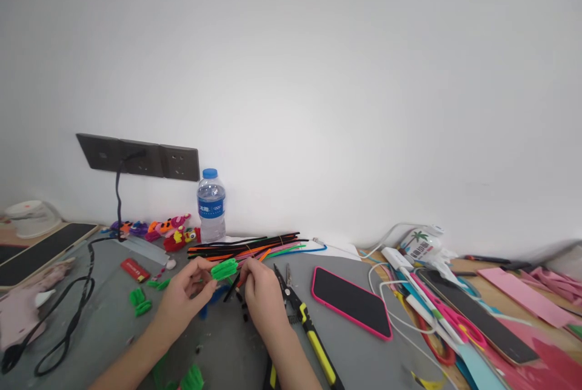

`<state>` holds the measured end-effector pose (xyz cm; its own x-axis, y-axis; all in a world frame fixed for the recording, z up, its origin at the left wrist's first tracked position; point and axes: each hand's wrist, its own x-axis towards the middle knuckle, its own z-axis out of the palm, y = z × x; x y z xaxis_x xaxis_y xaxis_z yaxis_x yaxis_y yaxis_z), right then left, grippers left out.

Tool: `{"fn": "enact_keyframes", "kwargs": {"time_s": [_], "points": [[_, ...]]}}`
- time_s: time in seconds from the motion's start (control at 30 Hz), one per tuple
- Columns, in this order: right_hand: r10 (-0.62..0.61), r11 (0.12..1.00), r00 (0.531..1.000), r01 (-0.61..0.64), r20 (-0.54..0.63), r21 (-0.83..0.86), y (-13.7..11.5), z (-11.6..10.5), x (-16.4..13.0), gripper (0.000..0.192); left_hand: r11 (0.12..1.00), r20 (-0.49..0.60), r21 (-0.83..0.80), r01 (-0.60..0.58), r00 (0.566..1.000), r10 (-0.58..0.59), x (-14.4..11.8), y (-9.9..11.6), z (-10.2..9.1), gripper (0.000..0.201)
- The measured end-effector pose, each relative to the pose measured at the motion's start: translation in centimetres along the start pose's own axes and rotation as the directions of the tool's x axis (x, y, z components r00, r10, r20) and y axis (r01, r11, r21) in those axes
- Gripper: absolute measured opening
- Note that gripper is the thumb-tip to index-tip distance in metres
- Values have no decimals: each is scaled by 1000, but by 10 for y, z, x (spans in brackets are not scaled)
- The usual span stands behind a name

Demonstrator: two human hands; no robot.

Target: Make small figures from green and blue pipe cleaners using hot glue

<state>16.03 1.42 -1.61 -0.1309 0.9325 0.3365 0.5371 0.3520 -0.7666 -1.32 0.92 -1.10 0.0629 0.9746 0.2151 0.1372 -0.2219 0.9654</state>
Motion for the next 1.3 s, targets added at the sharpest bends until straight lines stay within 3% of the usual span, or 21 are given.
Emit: {"fn": "enact_keyframes", "kwargs": {"time_s": [0.5, 1.3], "points": [[-53, 999, 997, 53, 56, 3, -1, 4, 1, 21, 996, 57, 54, -69, 996, 66, -6, -1, 5, 14], [-73, 997, 994, 74, 82, -11, -6, 3, 0, 26, 998, 55, 55, -42, 998, 39, -3, -4, 4, 17]]}}
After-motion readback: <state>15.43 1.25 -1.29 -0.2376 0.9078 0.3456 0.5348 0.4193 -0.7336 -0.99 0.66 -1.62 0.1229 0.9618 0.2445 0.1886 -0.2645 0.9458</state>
